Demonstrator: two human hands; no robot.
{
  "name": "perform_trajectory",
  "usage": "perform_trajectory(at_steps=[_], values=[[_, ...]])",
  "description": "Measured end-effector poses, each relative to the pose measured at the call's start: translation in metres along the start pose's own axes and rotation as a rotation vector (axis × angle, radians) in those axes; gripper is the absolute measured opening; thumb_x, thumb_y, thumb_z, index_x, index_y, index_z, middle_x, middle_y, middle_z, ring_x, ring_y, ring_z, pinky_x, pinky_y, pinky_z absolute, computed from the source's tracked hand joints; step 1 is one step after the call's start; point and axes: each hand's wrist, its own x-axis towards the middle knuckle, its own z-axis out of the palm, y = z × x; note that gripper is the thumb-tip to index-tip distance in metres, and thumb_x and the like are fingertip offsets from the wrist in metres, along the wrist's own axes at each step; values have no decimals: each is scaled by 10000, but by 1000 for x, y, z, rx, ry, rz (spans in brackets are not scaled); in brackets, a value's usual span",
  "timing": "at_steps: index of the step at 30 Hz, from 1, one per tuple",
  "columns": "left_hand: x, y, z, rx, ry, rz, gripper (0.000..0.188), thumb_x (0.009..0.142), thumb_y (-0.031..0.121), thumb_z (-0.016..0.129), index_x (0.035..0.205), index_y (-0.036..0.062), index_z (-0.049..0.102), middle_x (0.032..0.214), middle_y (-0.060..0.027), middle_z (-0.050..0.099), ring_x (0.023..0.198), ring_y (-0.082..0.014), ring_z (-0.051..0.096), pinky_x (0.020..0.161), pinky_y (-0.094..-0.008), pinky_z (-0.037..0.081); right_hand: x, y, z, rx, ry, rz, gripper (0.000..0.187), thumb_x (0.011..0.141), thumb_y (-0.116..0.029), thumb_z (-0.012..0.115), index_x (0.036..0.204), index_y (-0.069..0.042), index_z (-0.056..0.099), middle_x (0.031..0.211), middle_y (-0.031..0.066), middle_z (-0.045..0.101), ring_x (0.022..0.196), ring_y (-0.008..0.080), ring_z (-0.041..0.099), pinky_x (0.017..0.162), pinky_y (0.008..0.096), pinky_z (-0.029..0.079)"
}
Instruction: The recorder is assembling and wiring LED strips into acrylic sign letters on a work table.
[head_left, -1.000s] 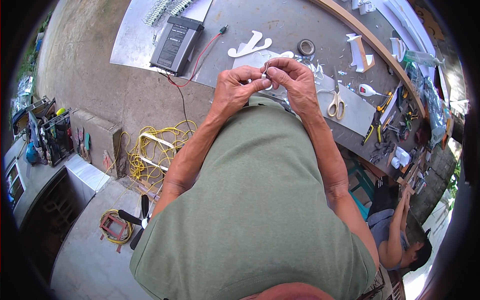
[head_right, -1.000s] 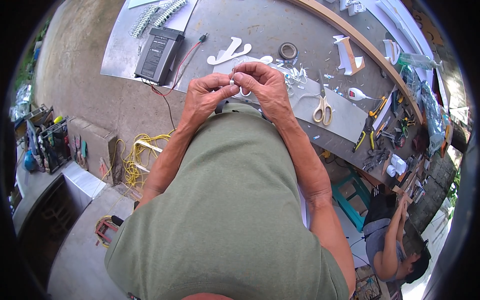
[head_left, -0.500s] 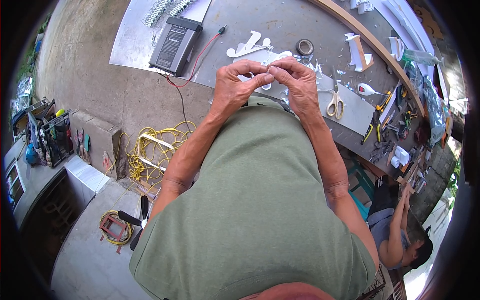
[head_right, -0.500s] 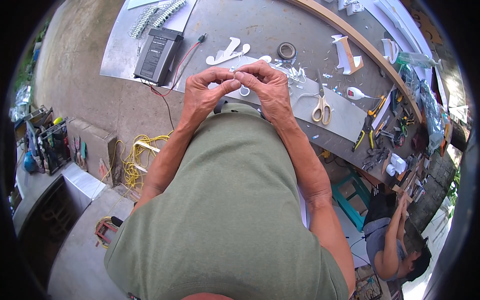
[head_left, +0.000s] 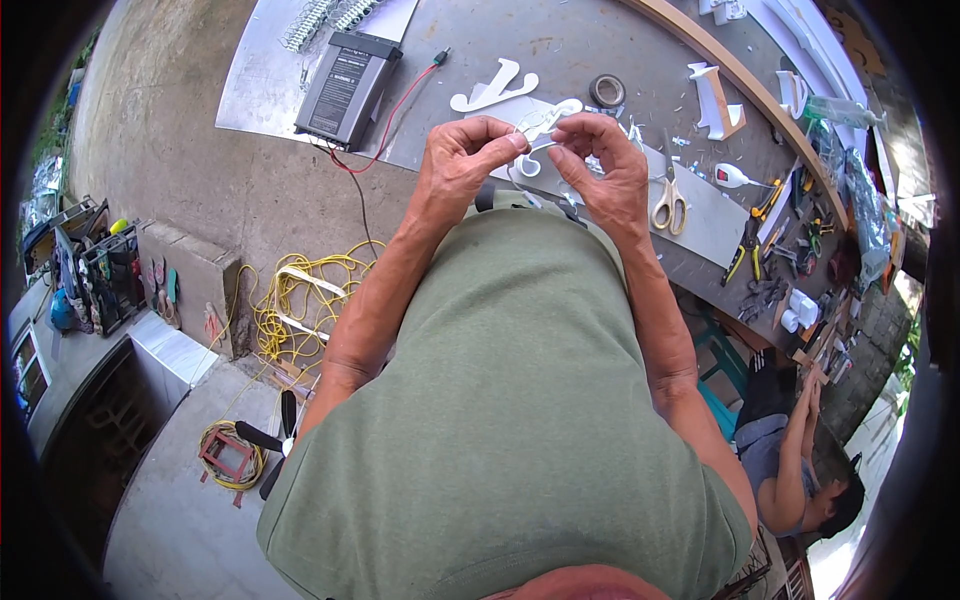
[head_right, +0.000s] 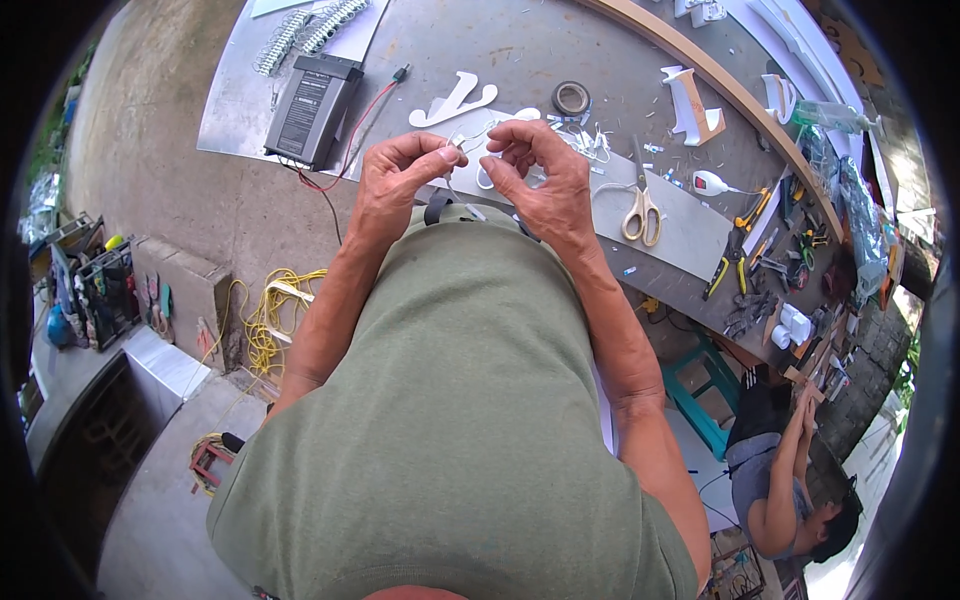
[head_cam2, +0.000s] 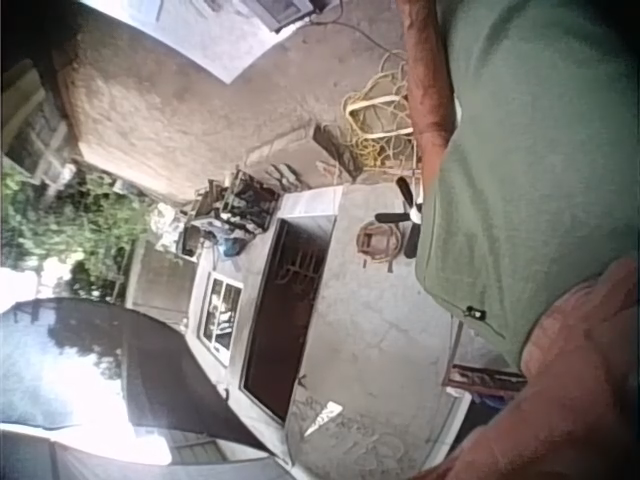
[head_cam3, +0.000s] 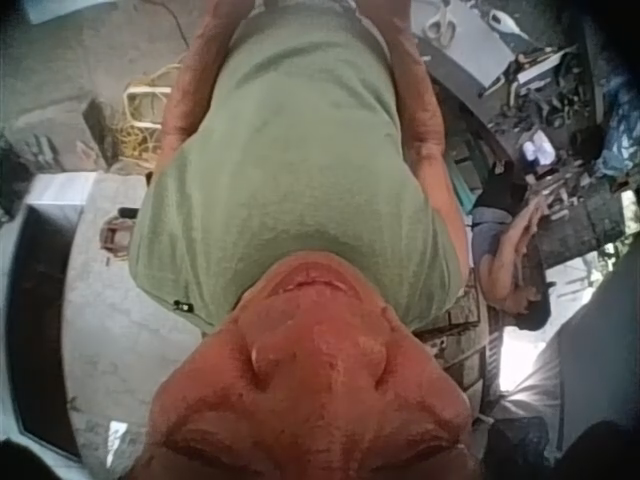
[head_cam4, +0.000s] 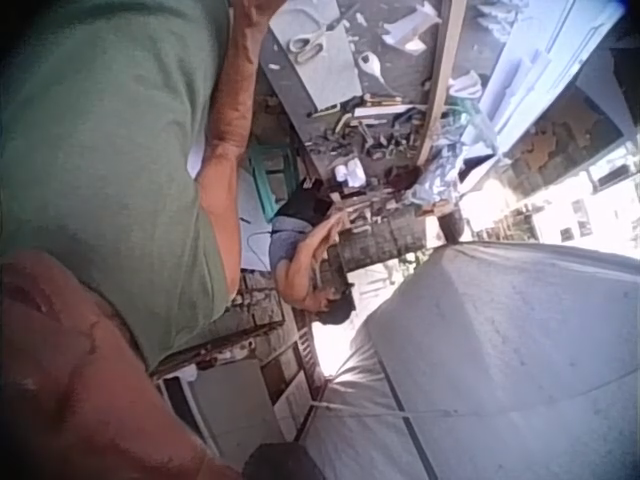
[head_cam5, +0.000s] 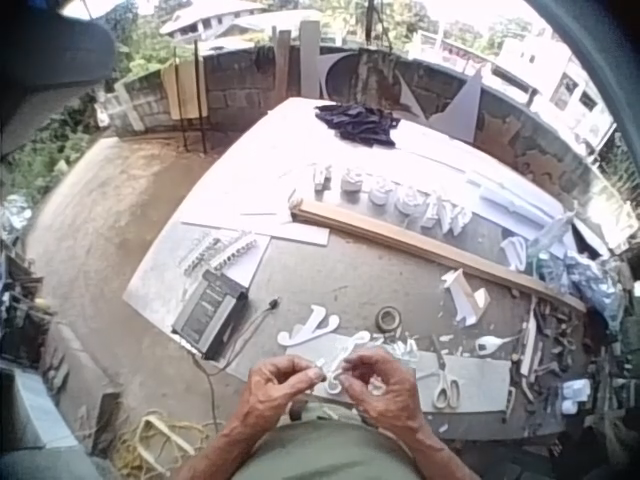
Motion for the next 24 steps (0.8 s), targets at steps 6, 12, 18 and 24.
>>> perform_trajectory(at_steps=[6, 12, 18, 24], values=[[-4, 4, -5, 41, -24, -66, 163, 887, 169, 722, 909, 9, 741, 840, -43, 722, 773, -67, 590, 731, -240, 450, 5, -4, -10, -623, -44, -590, 328, 787, -51, 796, 1097, -126, 720, 995, 31, 654, 760, 142, 610, 635, 288, 510], [-4, 7, -6, 112, -58, -90, 175, 885, 171, 738, 917, -2, 739, 837, -43, 719, 770, -74, 600, 709, -238, 458, 6, -4, -16, -911, -138, -718, 308, 753, -67, 784, 1046, -146, 733, 971, 10, 634, 792, 158, 608, 653, 327, 528], [-2, 4, -4, 147, -35, -69, 142, 872, 122, 756, 931, -5, 733, 846, -38, 718, 742, -80, 604, 677, -249, 479, 7, -6, -15, -826, -181, -702, 205, 758, -62, 775, 951, -106, 722, 858, 19, 632, 769, 183, 613, 666, 332, 523], [1, -1, 1, 510, -26, 434, 102, 874, 88, 739, 915, 4, 697, 900, -45, 708, 833, -145, 631, 745, -299, 499, -3, -9, -11, -478, -202, -74, 73, 844, -48, 745, 894, -32, 694, 794, 18, 622, 648, 105, 566, 539, 253, 450]])
